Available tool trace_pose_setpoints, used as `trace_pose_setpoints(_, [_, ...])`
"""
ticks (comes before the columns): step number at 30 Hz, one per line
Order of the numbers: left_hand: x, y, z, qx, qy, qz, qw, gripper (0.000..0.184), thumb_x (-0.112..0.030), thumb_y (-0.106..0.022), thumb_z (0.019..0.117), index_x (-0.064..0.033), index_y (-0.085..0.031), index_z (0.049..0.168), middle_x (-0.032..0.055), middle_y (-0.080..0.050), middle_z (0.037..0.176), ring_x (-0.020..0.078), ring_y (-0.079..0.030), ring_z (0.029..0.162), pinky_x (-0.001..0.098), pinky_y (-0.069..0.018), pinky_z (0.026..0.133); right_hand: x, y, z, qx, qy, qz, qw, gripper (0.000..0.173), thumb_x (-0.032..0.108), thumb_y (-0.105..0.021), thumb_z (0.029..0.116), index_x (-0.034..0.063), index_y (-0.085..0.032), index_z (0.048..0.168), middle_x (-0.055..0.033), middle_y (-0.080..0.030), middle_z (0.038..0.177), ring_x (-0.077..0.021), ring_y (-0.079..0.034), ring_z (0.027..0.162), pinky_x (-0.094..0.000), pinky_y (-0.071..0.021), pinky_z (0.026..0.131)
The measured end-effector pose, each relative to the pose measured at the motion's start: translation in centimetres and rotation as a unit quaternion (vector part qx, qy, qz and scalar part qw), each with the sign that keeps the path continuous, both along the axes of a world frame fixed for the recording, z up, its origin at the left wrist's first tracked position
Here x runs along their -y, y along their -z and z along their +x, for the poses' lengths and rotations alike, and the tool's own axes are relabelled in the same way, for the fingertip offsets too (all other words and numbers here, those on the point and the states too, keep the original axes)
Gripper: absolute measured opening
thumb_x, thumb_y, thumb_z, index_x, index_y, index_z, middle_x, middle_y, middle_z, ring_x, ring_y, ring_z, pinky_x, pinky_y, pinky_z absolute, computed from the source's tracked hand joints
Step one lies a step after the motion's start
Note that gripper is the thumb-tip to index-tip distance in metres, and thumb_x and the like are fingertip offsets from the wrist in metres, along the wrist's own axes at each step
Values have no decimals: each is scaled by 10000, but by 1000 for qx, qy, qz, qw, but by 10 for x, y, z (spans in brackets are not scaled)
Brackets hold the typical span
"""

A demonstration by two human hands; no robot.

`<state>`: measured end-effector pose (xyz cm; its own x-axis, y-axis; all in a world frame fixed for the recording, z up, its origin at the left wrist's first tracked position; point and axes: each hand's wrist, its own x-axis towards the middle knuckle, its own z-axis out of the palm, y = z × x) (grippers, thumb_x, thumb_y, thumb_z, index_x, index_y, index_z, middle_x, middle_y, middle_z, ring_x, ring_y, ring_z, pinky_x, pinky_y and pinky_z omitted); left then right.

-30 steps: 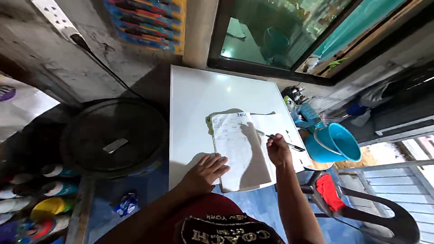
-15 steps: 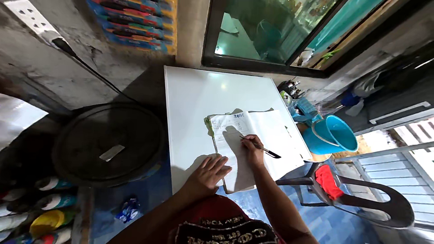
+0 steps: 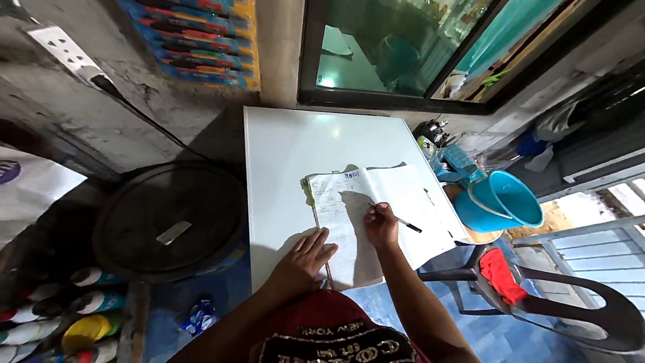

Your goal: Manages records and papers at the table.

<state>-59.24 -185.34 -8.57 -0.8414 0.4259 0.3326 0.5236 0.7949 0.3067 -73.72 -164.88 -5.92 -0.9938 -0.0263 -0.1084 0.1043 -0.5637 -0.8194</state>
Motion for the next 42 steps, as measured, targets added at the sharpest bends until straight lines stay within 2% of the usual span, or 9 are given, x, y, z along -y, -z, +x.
trace_pose_setpoints(4, [-1,-5,1,50,-6,3,999,693,-396,-795,820,-154,-592,1437,224,-412,1590,370,-402,1478,518,-398,1149,-2,-1,2,-6,-21,14,1000,286,39,-355,975,163,-535,790,49,-591,640,-49,-548,533,-203,-478,527])
trace_pose_setpoints(7, [-3,-5,0,38,-12,-14,999,686,-398,-785,812,-168,-600,1431,219,-432,1578,370,-427,1462,503,-419,1132,4,-4,4,-65,-54,167,982,182,-49,-467,932,69,-559,829,25,-606,663,-41,-555,552,-194,-487,539])
trace_pose_setpoints(10, [-3,-7,1,58,-13,-19,998,715,-398,-797,794,-180,-593,1443,214,-407,1596,364,-406,1476,505,-404,1143,12,-7,8,-191,-134,408,883,69,3,-629,896,-51,-655,931,-17,-646,789,-4,-587,696,-180,-507,667])
trace_pose_setpoints(13, [-2,-11,1,79,-11,-21,997,764,-385,-839,760,-181,-584,1450,207,-385,1612,359,-375,1495,498,-381,1161,19,-7,1,-240,-141,470,838,128,89,-668,908,-39,-676,905,-21,-655,753,10,-580,663,-169,-494,642])
trace_pose_setpoints(19, [-2,-12,3,79,-14,-22,997,761,-368,-822,768,-188,-570,1463,201,-380,1617,354,-371,1499,498,-375,1166,19,3,-7,-169,-101,373,907,101,9,-669,908,23,-615,824,47,-612,667,6,-568,588,-178,-502,597])
trace_pose_setpoints(26, [-3,-10,1,78,-15,-38,996,754,-389,-811,782,-202,-563,1468,190,-372,1624,349,-361,1504,495,-372,1168,4,0,-17,-53,-40,117,991,228,10,-472,1019,79,-577,828,4,-621,661,-42,-553,525,-175,-474,508])
trace_pose_setpoints(29, [-2,-6,4,63,-20,-36,997,751,-415,-811,772,-200,-579,1453,194,-401,1606,356,-397,1482,495,-393,1153,3,0,-16,-19,-44,48,998,250,37,-402,1051,99,-542,854,11,-610,657,-52,-562,537,-183,-489,534])
trace_pose_setpoints(33, [-4,1,4,12,-22,-19,1000,738,-475,-776,742,-193,-632,1408,203,-464,1561,379,-456,1439,526,-450,1102,0,-1,-16,-37,-64,60,995,186,21,-431,1034,76,-555,908,17,-623,706,-48,-571,578,-197,-499,566])
trace_pose_setpoints(42, [-2,1,6,27,-5,-32,999,745,-549,-692,801,-142,-619,1421,255,-448,1553,446,-455,1420,591,-435,1086,-3,-6,-14,-53,-89,78,992,113,26,-479,1034,36,-556,952,13,-610,724,-43,-554,593,-198,-480,570])
